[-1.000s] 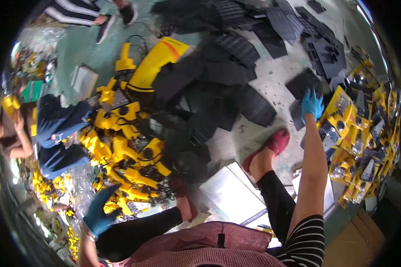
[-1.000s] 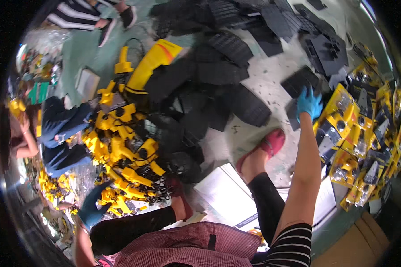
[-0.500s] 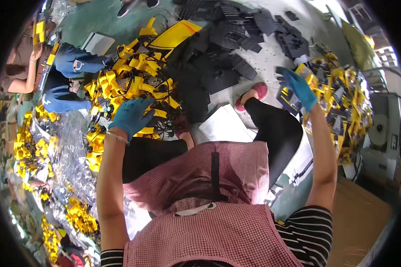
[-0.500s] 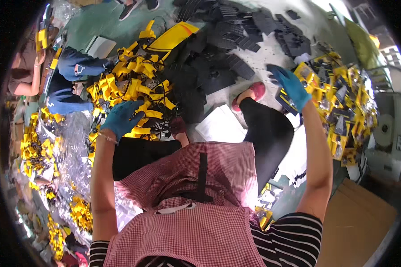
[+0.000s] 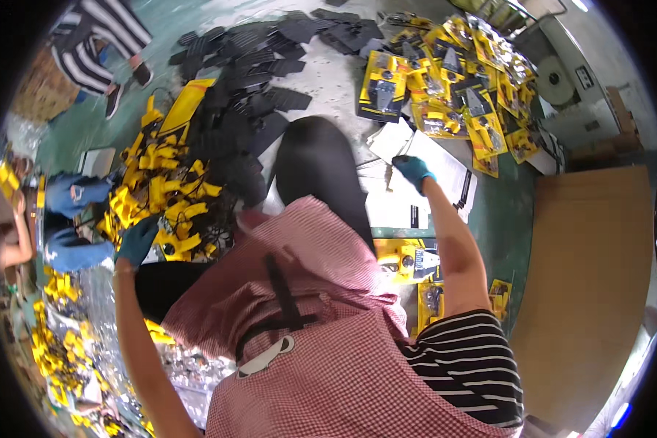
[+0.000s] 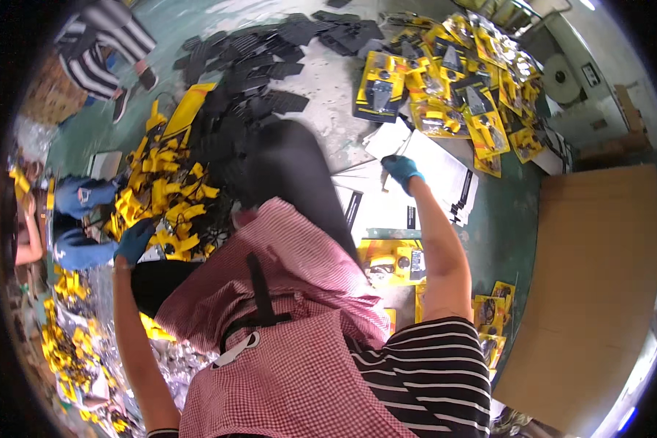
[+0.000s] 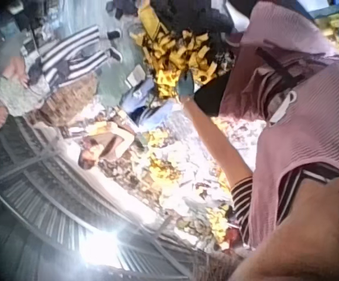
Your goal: Assembling yellow plastic hardware components and placing them into bags on a factory floor.
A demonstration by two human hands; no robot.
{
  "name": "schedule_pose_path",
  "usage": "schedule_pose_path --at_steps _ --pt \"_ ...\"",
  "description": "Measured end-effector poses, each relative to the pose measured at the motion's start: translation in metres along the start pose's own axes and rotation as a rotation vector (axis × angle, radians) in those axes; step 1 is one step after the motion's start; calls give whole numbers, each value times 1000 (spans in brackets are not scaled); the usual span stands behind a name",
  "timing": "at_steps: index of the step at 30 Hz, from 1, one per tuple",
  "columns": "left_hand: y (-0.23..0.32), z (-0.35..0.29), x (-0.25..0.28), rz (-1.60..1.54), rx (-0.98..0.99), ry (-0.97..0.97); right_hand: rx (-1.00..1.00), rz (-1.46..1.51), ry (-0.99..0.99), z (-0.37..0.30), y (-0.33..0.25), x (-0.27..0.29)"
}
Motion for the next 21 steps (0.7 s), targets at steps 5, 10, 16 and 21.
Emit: schedule_pose_path --at_steps 5,10,16,21 --pt "-93 -68 33 -379 95 129 13 -155 -99 0 -29 -57" --pt "-139 -119 20 -463 240 81 -16 -119 -192 38 -60 -133" --pt "-170 -147 -2 -805 601 302 -95 -767 -303 69 -110 -212" --pt "-157 -148 2 -880 682 301 215 -503 12 64 -144 -234"
Point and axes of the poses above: each hand's wrist, its own z-axis towards the middle knuckle, its own x-axis out of the back of the hand, y = z × x, the point moved 3 cm from there along z, towards the middle knuckle, and after that the axes turned 6 degrees about -z, right-handed, at the moved point
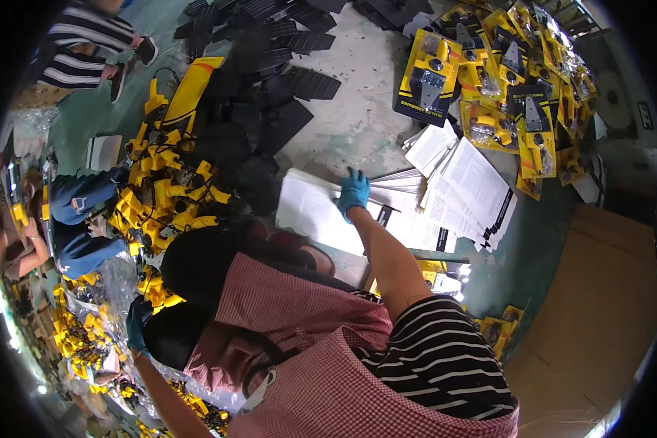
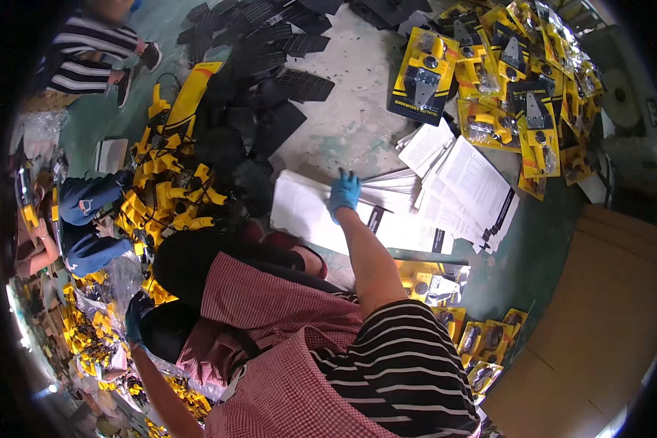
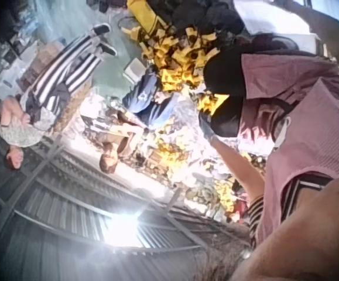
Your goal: Assembling yellow plastic hardware components and placing them into bags on a factory floor.
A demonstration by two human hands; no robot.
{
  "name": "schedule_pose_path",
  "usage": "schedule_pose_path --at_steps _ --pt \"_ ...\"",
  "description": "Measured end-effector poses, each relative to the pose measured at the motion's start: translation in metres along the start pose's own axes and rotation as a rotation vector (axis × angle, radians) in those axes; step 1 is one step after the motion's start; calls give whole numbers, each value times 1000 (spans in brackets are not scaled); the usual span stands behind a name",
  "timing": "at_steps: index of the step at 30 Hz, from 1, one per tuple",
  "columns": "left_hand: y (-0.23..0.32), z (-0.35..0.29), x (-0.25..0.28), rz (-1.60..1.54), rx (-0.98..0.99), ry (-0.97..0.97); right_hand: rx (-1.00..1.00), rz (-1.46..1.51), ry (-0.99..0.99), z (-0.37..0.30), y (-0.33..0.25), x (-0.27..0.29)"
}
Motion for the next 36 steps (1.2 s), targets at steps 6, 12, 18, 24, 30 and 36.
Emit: schedule_pose_path --at_steps 6,12,18,24,30,36 --pt "42 6 -31 99 -2 -121 107 520 -238 -36 34 -2" --pt "2 14 26 -89 228 49 -340 978 -211 -50 144 2" --pt "-5 26 49 23 182 11 -1610 1287 721 -144 333 -72" --pt "-25 -17 84 420 227 279 -1371 2200 682 -171 426 -92" --pt "-49 -86 76 520 64 230 -1456 2058 465 -171 428 -40" --pt "-52 -78 93 464 76 190 -1376 1873 309 -140 491 -15"
Point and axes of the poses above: each hand's wrist, its own z-axis towards the middle knuckle, its own x-axis out of the back of the hand, y = z × x, the point moved 3 cm from there along z, towards the middle knuckle, and after that the axes turned 6 degrees about -z, right-handed, at the moved point
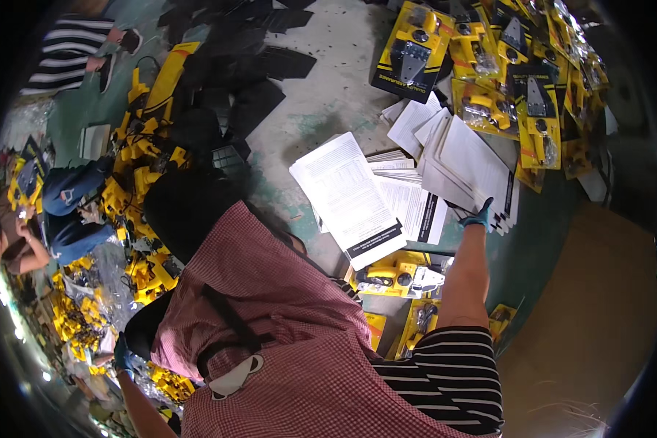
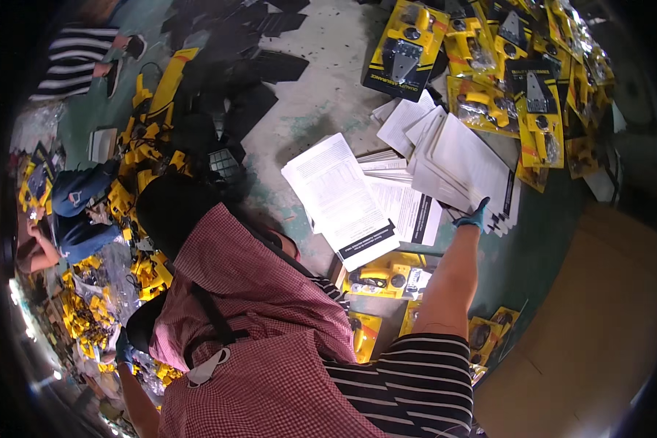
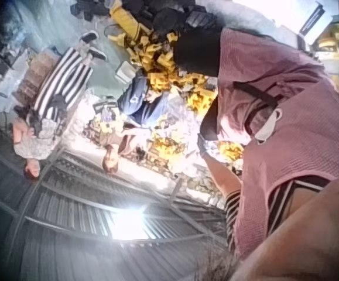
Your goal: Assembling yellow plastic hardware components and placing them into bags on a factory floor.
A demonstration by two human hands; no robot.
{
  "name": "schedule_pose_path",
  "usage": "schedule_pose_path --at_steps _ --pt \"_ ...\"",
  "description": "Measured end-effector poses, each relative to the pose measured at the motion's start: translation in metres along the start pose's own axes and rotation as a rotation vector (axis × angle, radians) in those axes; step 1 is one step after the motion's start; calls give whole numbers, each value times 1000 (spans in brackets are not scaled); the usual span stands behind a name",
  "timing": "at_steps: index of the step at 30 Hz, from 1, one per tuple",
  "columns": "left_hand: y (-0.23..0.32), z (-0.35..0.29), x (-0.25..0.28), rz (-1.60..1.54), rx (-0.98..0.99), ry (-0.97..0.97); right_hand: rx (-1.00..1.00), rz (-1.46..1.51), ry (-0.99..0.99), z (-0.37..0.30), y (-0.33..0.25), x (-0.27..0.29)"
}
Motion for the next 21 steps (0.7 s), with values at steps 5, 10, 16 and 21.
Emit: schedule_pose_path --at_steps 5,10,16,21 --pt "11 -7 24 14 -5 37 -18 11 -236 14 7 -67" --pt "12 3 12 13 -26 -11 149 27 -366 -8 41 -85" --pt "29 57 -14 34 -58 -116 321 297 -762 -65 62 -77" --pt "24 51 9 90 -83 -161 463 78 -370 -156 128 -56"
Point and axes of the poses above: each hand's wrist, its own z-axis towards the middle knuckle, its own x-axis out of the back of the hand, y = z × x, the point moved 3 cm from there along z, towards the middle knuckle, and after that the axes turned 6 degrees about -z, right-handed, at the moved point
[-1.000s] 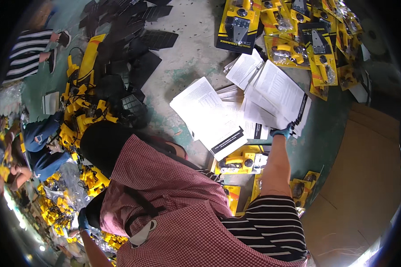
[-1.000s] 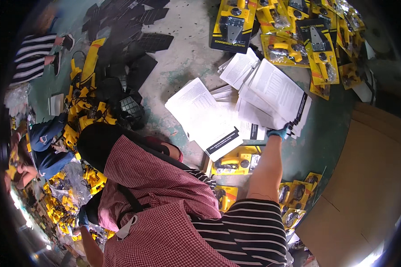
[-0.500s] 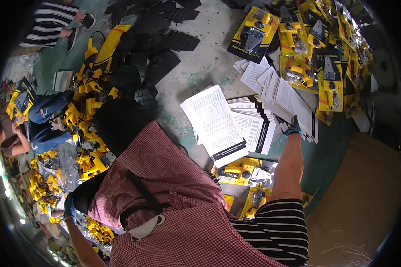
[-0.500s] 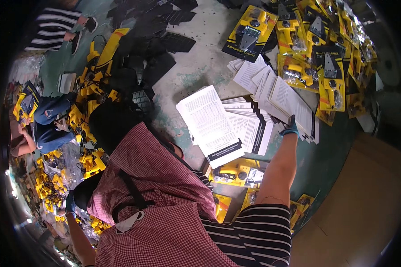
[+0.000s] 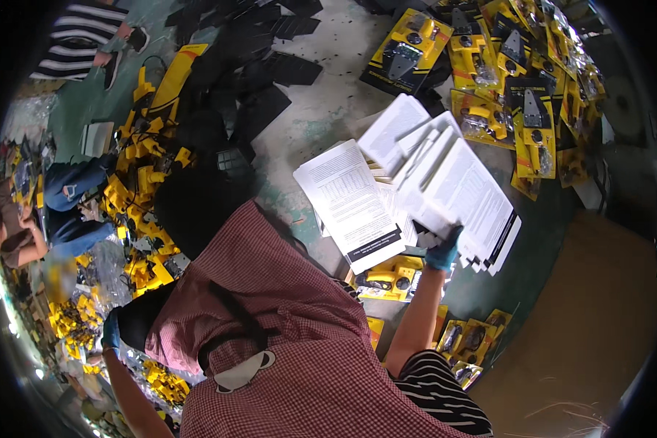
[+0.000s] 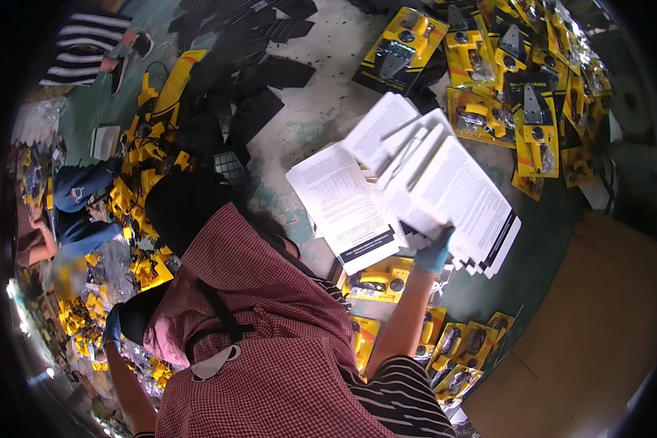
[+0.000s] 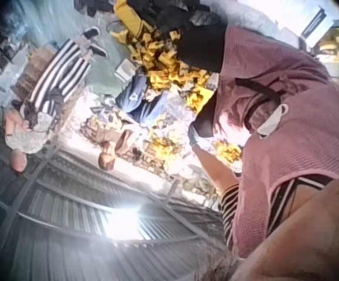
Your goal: Assembling yellow plastic hardware components and placing them into bags on a factory floor.
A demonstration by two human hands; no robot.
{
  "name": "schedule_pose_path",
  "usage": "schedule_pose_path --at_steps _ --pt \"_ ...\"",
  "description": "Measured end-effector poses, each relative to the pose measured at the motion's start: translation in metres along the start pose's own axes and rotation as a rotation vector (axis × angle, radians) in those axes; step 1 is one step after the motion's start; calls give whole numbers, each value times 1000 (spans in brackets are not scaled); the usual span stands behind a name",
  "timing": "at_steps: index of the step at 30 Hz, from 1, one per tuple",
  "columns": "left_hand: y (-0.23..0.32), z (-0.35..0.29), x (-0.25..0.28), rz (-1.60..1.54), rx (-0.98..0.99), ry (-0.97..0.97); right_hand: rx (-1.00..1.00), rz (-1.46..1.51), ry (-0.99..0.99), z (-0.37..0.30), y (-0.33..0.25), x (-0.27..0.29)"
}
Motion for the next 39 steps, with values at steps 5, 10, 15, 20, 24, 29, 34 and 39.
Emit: schedule_pose_path --at_steps 5,10,15,20,24,29,34,39 --pt "12 -2 11 -151 168 -72 674 -977 -430 -94 55 -28" --pt "17 -19 -25 -407 181 5 -199 -966 -495 -89 96 5" --pt "-89 -94 -18 -253 431 19 500 -1474 -466 -65 47 -80" --pt "-194 -254 -170 -811 477 256 759 -1431 -956 -58 74 -220" --pt "-212 -318 -319 -732 558 273 303 -1372 -1503 -116 109 -300" --pt "-154 -297 -386 -692 510 370 823 -1272 -2037 -196 197 -342" --pt "-152 -260 -456 -524 468 531 756 -1265 -2392 -278 240 -336" --pt "-193 -244 -461 -436 859 937 777 -1351 -2440 -338 274 -360"
Point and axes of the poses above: each hand's wrist, its own z-axis towards the middle knuckle, its own x-axis out of the back of the hand, y = z × x, the point moved 3 cm from there along z, towards the middle knuckle, and after that the axes turned 6 degrees about -z, right-handed, at the moved point
